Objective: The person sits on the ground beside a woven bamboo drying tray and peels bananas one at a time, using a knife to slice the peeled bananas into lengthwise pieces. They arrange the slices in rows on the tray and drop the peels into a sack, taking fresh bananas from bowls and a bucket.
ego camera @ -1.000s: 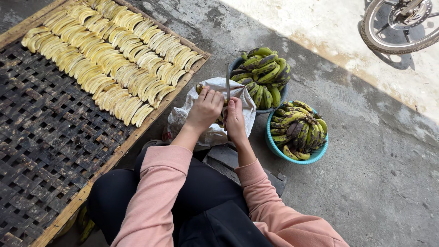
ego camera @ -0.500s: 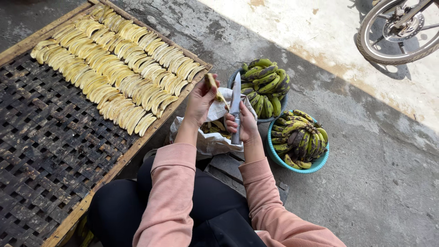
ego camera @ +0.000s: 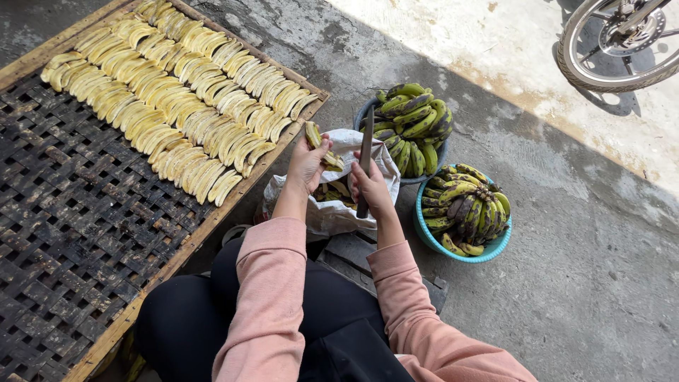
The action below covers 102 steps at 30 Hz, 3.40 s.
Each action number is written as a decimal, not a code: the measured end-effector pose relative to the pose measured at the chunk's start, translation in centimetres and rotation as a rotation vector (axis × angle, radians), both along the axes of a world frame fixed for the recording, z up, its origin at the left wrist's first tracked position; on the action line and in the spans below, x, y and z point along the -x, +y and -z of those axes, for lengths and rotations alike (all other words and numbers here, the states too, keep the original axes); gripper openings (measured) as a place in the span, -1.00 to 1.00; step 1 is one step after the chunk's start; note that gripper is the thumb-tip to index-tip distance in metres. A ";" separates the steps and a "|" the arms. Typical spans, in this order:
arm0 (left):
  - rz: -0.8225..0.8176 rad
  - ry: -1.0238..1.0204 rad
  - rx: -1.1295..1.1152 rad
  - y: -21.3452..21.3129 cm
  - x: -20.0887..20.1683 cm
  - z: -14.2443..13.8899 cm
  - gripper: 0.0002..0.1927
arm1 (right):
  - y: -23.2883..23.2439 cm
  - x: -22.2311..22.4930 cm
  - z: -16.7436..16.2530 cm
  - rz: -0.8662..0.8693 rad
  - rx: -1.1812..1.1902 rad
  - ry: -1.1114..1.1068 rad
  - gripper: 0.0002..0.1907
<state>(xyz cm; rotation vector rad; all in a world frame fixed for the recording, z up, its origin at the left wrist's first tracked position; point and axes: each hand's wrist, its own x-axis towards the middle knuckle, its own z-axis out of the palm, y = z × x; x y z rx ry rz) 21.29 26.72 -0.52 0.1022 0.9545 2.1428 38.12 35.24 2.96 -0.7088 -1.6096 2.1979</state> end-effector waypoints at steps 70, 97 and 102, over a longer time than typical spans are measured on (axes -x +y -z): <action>0.024 0.914 0.458 -1.1 -3.4 -5.5 -0.61 | 1.3 3.0 -4.5 0.129 -0.073 0.135 -0.87; 0.245 0.554 0.425 -3.1 -1.1 -6.9 -0.36 | 1.7 -0.3 -1.1 0.113 -0.087 0.025 -0.73; -0.035 0.204 0.162 -2.6 -1.5 -8.0 -0.48 | 0.1 -0.1 -3.7 0.071 0.015 0.187 -0.74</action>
